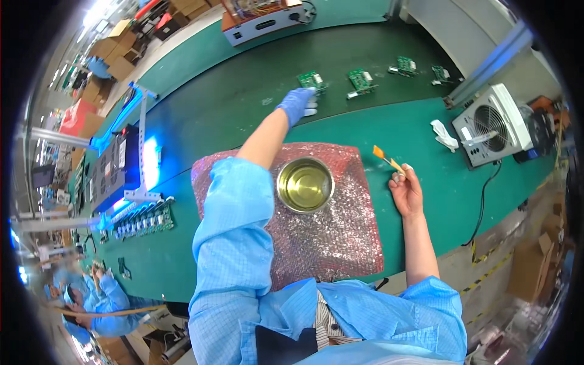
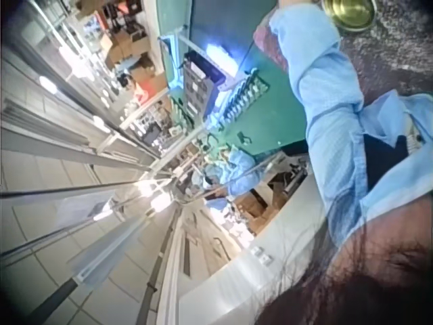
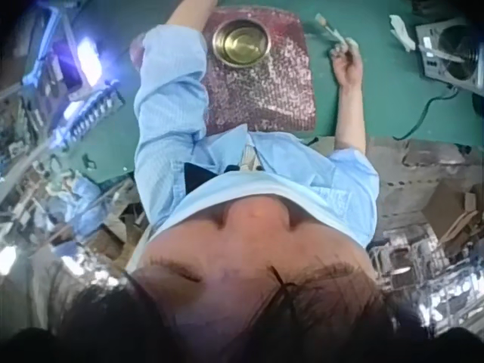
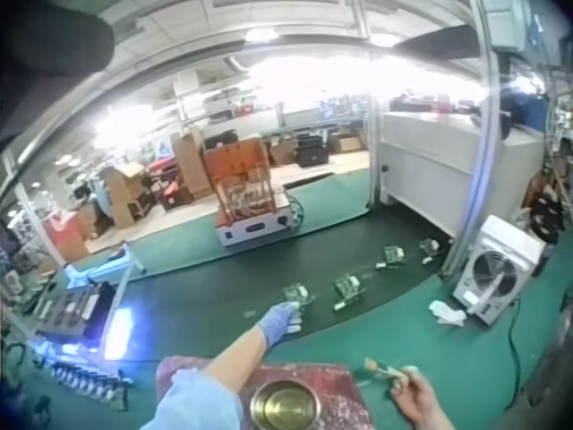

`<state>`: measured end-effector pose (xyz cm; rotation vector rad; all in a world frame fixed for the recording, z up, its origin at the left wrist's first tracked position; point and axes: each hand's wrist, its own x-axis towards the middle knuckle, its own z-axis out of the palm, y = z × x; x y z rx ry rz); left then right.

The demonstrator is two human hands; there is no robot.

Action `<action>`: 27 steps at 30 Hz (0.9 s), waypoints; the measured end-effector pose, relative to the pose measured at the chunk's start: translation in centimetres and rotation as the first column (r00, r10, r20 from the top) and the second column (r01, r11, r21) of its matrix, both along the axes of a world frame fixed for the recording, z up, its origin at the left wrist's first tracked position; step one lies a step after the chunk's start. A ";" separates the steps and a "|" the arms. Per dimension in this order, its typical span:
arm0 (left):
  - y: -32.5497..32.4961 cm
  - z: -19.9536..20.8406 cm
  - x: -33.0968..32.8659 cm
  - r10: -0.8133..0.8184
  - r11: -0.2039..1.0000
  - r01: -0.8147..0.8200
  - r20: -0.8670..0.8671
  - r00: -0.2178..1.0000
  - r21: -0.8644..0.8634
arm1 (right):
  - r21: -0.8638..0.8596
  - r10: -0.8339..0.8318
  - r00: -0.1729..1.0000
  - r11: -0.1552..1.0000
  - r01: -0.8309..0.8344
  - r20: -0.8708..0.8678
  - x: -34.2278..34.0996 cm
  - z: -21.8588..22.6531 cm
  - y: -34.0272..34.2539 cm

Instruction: Apply a protective coating liquid to several printed circuit boards using a brush.

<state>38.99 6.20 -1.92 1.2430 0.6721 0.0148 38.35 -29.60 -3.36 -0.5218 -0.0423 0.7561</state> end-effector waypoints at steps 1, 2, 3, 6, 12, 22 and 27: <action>-1.0 0.7 0.0 0.075 0.994 -0.070 -0.060 0.995 0.087 | -0.019 -0.040 0.999 0.999 0.040 -0.002 0.2 -0.2 -0.6; -0.3 1.2 -0.9 0.067 0.977 -0.037 -0.136 0.988 0.212 | -0.012 -0.031 1.000 0.999 0.031 -0.002 0.2 -0.2 -0.6; 0.1 1.9 -2.0 0.096 0.924 -0.018 -0.184 0.978 0.382 | -0.008 -0.025 1.000 1.000 0.025 -0.001 0.3 -0.2 -0.8; 3.5 3.0 -6.8 0.187 0.164 0.404 -0.430 0.883 0.900 | 0.000 -0.029 0.999 1.000 0.029 0.014 0.2 -0.2 -0.9; 6.6 2.5 -15.3 0.553 0.275 0.286 -0.395 0.734 0.918 | -0.013 -0.092 0.995 0.996 0.092 -0.036 -0.4 -0.1 -1.4; 12.4 -0.2 -18.7 0.447 0.745 -0.037 -0.457 0.769 0.666 | -0.472 0.168 0.941 0.882 -0.010 0.293 -4.2 6.9 3.9; 12.0 -1.5 -19.0 0.483 0.533 0.157 -0.451 0.750 0.831 | -0.597 0.261 0.841 0.797 0.089 0.474 -6.3 7.7 5.5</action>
